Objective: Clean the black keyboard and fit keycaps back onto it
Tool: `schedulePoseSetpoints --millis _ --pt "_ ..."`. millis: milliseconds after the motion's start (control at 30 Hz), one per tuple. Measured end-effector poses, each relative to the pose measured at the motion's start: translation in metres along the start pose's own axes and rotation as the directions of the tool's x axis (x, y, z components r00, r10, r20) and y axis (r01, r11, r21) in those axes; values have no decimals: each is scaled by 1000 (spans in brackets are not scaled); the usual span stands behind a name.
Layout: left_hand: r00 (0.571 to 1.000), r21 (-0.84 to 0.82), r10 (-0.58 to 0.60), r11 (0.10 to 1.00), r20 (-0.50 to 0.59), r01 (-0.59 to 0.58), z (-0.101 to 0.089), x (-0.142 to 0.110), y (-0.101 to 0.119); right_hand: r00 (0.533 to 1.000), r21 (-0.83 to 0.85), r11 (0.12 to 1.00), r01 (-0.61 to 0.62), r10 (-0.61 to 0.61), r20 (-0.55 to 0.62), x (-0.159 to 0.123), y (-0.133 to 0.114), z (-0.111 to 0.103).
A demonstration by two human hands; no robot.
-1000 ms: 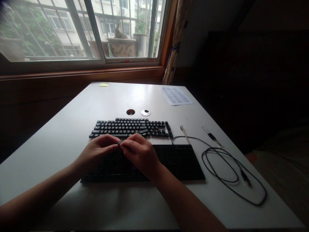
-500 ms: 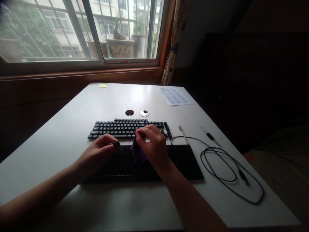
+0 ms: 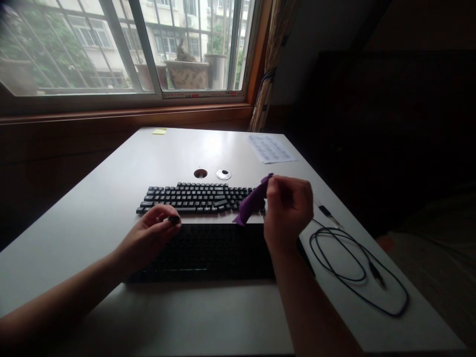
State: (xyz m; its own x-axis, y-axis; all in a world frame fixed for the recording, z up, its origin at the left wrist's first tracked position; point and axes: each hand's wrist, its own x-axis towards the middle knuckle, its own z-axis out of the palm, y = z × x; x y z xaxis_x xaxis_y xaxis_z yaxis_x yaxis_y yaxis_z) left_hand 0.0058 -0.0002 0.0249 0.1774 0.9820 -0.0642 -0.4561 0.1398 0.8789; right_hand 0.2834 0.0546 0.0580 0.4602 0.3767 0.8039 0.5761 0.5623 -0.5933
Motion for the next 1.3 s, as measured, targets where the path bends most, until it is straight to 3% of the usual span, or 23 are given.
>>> schedulePoseSetpoints --millis 200,367,500,600,667,733,800,867,933,967,1167,1300 --pt "997 58 55 997 46 -57 -5 1 0 946 27 997 70 -58 -319 27 32 -18" --pt "996 76 80 994 45 -84 -6 2 2 939 -40 999 6 -19 -343 41 75 -36" --pt "991 103 117 987 70 -124 -6 2 2 948 -140 985 -103 55 -312 38 88 -35" --pt "988 188 136 971 72 -147 -6 2 2 970 -136 987 -82 48 -240 29 74 -27" --pt "986 265 139 951 87 -157 -7 2 2 998 -57 998 -12 8 -64 18 57 -19" --pt "982 343 148 922 122 -181 -8 2 2 990 7 1000 17 -17 139 5 37 -9" --pt "976 416 161 885 149 -210 -9 2 2 924 72 997 38 -63 377 -10 18 0" --pt "971 479 179 846 159 -234 -10 2 2 776 203 979 35 -155 612 -25 2 8" --pt "966 530 201 808 163 -258 -10 2 3 643 330 943 -42 -227 731 -37 -9 13" --pt "962 552 215 788 169 -273 -10 2 2 607 360 930 -78 -242 757 -42 -14 15" --pt "954 640 251 709 162 -295 -12 2 -2 515 384 912 -147 -261 817 -60 -22 21" --pt "955 666 261 689 139 -285 -13 3 -4 494 369 916 -155 -251 832 -66 -21 24"
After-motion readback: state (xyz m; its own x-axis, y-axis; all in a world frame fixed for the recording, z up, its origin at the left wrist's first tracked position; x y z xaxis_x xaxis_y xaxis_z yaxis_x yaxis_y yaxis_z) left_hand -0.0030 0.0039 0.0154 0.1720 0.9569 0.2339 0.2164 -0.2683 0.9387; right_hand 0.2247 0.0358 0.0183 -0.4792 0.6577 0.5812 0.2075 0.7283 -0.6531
